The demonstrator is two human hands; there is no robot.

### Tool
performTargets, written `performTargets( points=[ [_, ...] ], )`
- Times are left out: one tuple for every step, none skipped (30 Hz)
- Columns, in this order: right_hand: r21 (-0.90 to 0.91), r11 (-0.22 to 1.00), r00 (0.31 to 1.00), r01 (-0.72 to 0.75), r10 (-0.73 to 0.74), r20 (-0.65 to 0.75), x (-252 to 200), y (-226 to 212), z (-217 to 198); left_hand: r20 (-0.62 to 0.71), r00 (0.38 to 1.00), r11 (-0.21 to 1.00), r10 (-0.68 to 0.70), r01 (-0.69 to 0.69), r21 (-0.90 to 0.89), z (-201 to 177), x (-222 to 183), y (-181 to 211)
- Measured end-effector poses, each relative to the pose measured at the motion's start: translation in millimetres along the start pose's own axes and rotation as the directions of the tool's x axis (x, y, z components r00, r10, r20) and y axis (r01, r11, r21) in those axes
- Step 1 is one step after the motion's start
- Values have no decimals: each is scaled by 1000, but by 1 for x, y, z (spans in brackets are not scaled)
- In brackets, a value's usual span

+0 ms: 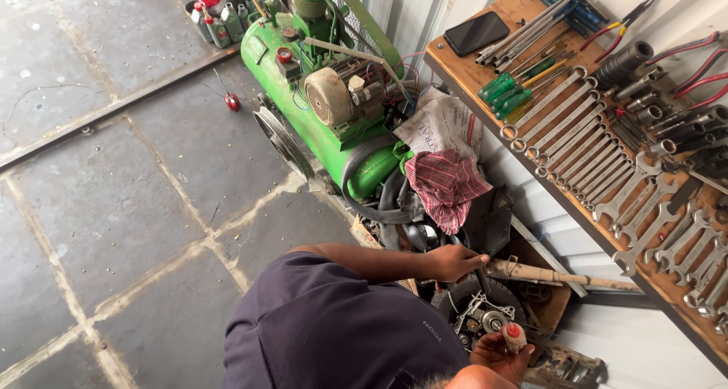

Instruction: Apply lubricant or sealant to motorcycle engine components and inspect parts.

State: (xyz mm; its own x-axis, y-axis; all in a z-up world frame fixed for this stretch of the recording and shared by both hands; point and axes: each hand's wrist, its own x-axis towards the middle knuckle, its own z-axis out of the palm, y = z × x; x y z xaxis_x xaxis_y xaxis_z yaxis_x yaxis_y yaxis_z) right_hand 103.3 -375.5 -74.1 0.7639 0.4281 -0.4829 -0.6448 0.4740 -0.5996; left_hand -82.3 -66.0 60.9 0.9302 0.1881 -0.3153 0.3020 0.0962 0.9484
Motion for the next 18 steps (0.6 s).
performTargets(
  points=[
    [-15,999,999,46,-46,0,0,3,-1,7,999,999,-33,33,-33,0,-4,4],
    [-30,995,996,91,-91,2,0,6,-2,15,998,996,-65,66,-65,0,-7,7],
    [-26,995,996,92,-92,2,0,8,0,16,998,996,-65,66,-60,3,3,-4],
    [-9,993,993,116,-116,-18,0,10,1,2,1000,1000,-18,18,-20,6,14,-16],
    [5,991,990,136,-135,-36,2,13,4,-15,999,999,28,-28,20,8,24,-28],
    [8,991,991,133,-132,-33,1,15,6,-19,999,999,27,-27,24,6,19,-25],
    [25,994,994,110,-110,23,-1,15,8,-15,999,999,32,-32,13,6,14,-23],
    [41,995,993,86,-89,79,-3,15,10,-11,999,999,37,-37,3,5,9,-20],
    [45,995,993,87,-90,81,-5,17,13,-11,999,999,38,-38,7,9,15,-29],
    [33,994,994,104,-106,42,-7,18,15,-20,996,996,85,-85,25,12,21,-38],
    [26,993,993,119,-119,10,-5,24,22,-33,990,990,135,-133,52,10,28,-45],
    [36,992,993,117,-118,19,3,18,11,-37,990,989,137,-135,64,15,29,-49],
    [82,997,994,16,-25,110,14,16,4,-100,986,989,132,-124,83,16,32,-52],
    [117,989,977,-87,61,206,26,15,-4,-162,978,988,129,-113,100,16,34,-56],
    [123,988,973,-92,63,224,40,19,-2,-174,975,986,138,-119,115,9,22,-45],
    [110,989,970,-95,67,234,55,24,-1,-130,982,990,139,-133,54,2,10,-35],
    [91,991,970,-95,71,234,64,23,-4,-80,987,990,140,-142,-18,2,-3,-27],
    [91,991,967,-96,72,243,72,24,-4,-86,986,989,145,-147,-14,-4,-1,-27]
  ],
)
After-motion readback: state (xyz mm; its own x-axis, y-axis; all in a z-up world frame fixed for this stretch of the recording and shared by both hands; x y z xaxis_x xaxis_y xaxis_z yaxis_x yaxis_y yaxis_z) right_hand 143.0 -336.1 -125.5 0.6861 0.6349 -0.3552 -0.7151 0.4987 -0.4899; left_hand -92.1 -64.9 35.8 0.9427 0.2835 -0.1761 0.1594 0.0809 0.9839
